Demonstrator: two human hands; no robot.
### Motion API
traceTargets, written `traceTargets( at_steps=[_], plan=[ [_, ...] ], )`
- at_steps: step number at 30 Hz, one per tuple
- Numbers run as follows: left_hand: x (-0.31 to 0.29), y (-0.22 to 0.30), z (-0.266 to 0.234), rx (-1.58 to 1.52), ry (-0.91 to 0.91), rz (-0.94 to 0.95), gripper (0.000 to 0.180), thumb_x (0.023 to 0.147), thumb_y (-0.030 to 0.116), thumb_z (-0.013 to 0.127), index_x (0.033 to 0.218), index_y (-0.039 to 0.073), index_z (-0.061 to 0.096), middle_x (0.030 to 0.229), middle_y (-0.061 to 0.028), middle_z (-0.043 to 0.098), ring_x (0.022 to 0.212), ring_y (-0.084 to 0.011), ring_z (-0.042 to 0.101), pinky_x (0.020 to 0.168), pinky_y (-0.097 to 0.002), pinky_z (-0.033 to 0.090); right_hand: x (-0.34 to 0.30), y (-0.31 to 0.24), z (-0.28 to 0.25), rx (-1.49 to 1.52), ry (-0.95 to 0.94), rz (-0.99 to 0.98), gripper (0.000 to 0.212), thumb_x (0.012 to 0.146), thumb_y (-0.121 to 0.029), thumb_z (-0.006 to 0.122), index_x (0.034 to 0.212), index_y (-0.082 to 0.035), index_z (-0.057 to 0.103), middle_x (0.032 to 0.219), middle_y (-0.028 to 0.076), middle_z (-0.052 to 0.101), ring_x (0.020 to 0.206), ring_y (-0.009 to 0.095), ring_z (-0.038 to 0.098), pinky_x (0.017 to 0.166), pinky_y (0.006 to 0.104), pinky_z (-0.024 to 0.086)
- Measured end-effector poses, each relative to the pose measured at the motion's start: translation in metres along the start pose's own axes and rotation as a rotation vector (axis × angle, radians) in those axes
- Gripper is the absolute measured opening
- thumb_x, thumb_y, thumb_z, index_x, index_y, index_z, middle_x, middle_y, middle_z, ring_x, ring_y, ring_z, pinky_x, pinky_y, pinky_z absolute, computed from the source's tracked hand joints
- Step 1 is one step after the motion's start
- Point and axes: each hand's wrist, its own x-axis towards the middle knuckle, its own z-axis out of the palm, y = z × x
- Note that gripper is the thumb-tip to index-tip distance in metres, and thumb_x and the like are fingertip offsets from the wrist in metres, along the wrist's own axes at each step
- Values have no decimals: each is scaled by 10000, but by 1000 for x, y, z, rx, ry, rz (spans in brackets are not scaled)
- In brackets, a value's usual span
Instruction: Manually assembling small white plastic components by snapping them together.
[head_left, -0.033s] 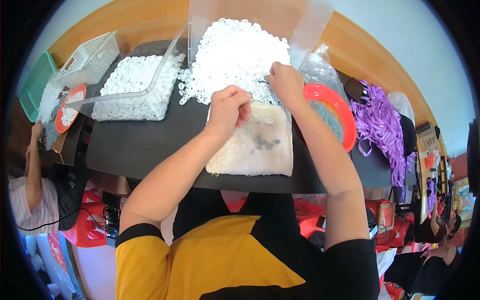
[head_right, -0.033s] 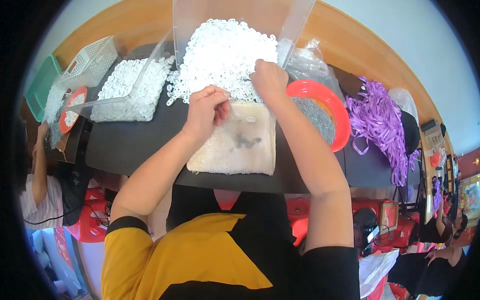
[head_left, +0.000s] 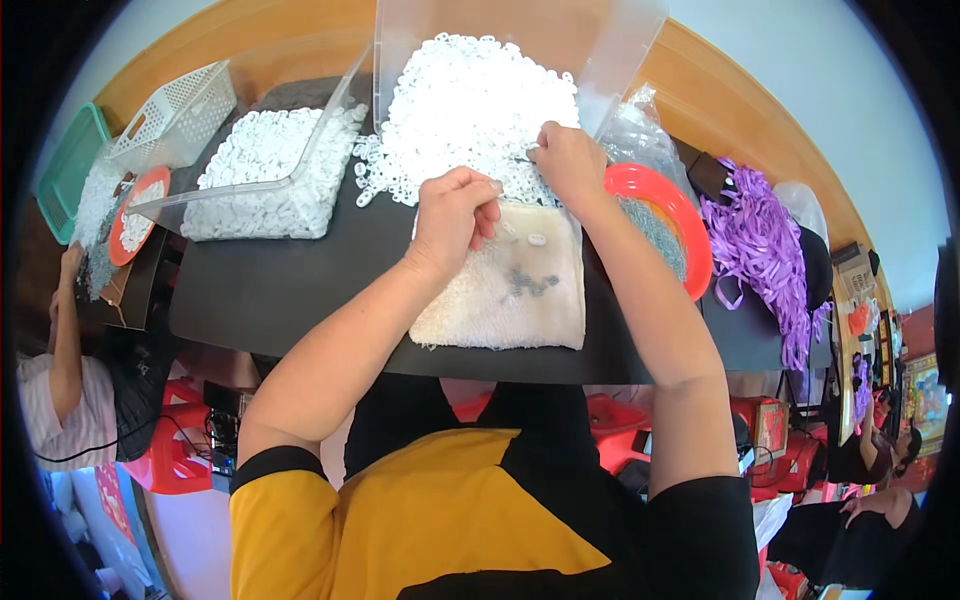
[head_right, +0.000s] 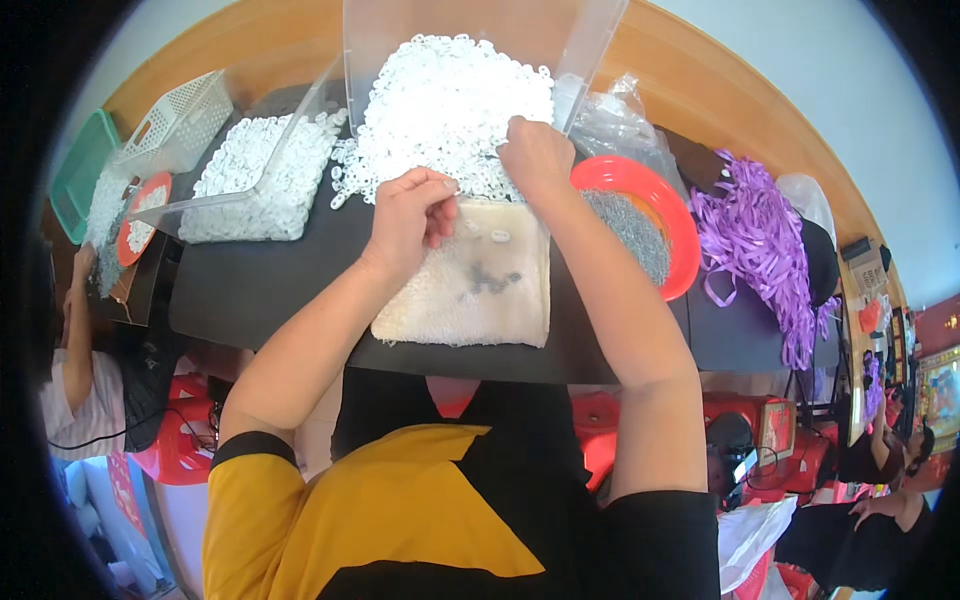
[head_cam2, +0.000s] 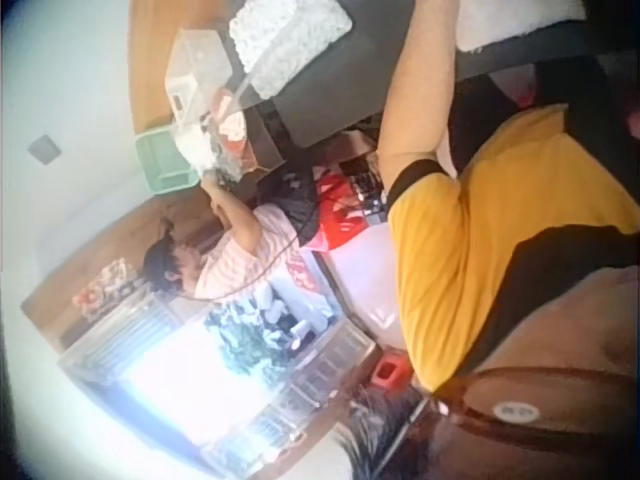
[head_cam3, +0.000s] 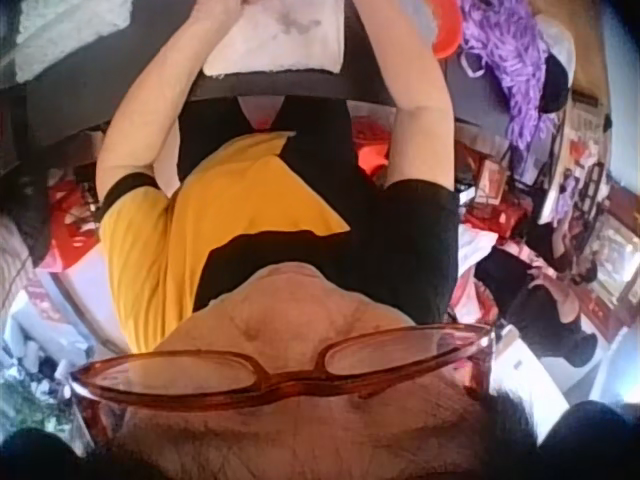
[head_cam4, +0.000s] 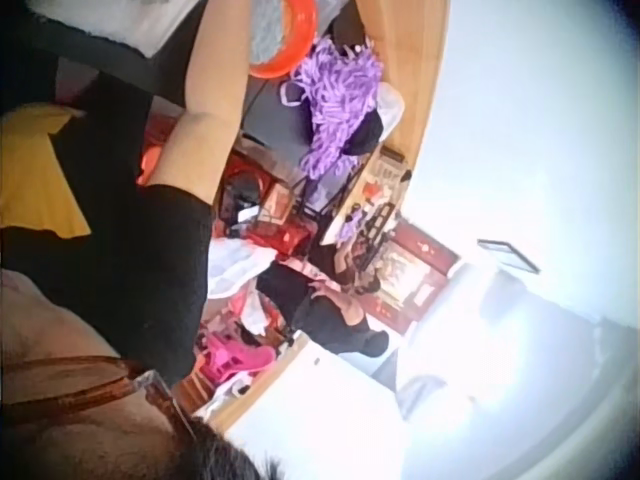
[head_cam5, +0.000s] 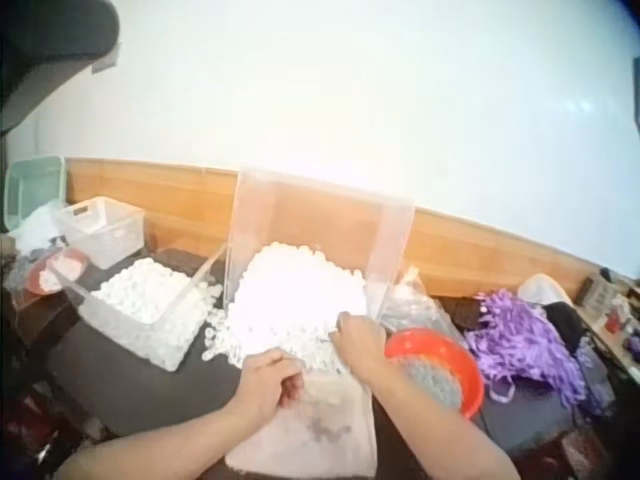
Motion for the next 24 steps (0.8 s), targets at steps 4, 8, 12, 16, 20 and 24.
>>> traceTargets(
  at_steps=[4,8,12,16,20,24],
  plan=[
    [2,5,-5,-67,25,-13,106,852,137,614,803,45,596,642,-36,582,480,-117,511,403,-247,345,-16,-12,-33,23,-51,-53,153,753,-165,647,853,-54,679,810,175,691,788,349,678,688,448,527],
    [3,4,-3,-99,25,-20,109,851,138,611,802,41,598,635,-39,582,476,-122,507,404,-257,339,-46,-11,-73,-225,-308,-300,115,741,-98,609,811,-52,687,811,174,693,785,334,683,678,440,531],
    [1,1,-4,-45,8,-19,113,854,136,609,796,39,604,634,-40,584,474,-118,508,400,-250,343,-73,-18,-62,-292,-376,-485,103,747,-57,588,780,-12,675,809,169,677,760,318,685,630,448,532],
    [2,-3,-2,-10,-22,11,116,855,131,615,786,38,608,638,-40,585,473,-109,511,394,-238,351,-87,-13,-46,-201,-235,-492,95,751,-51,590,782,-10,670,820,169,657,761,326,679,646,451,530],
    [1,-1,-1,33,-33,28,113,858,128,622,792,37,610,640,-36,586,478,-102,514,396,-236,353,-95,-2,-45,-55,-200,-345,72,747,-68,623,773,-8,653,838,175,652,788,342,670,671,453,523],
    [-2,1,2,64,-29,23,114,862,133,624,802,37,612,643,-32,586,486,-99,517,403,-233,358,-92,1,-49,292,-131,-201,111,766,-85,651,829,6,644,785,151,674,703,288,671,608,403,512]
  ],
)
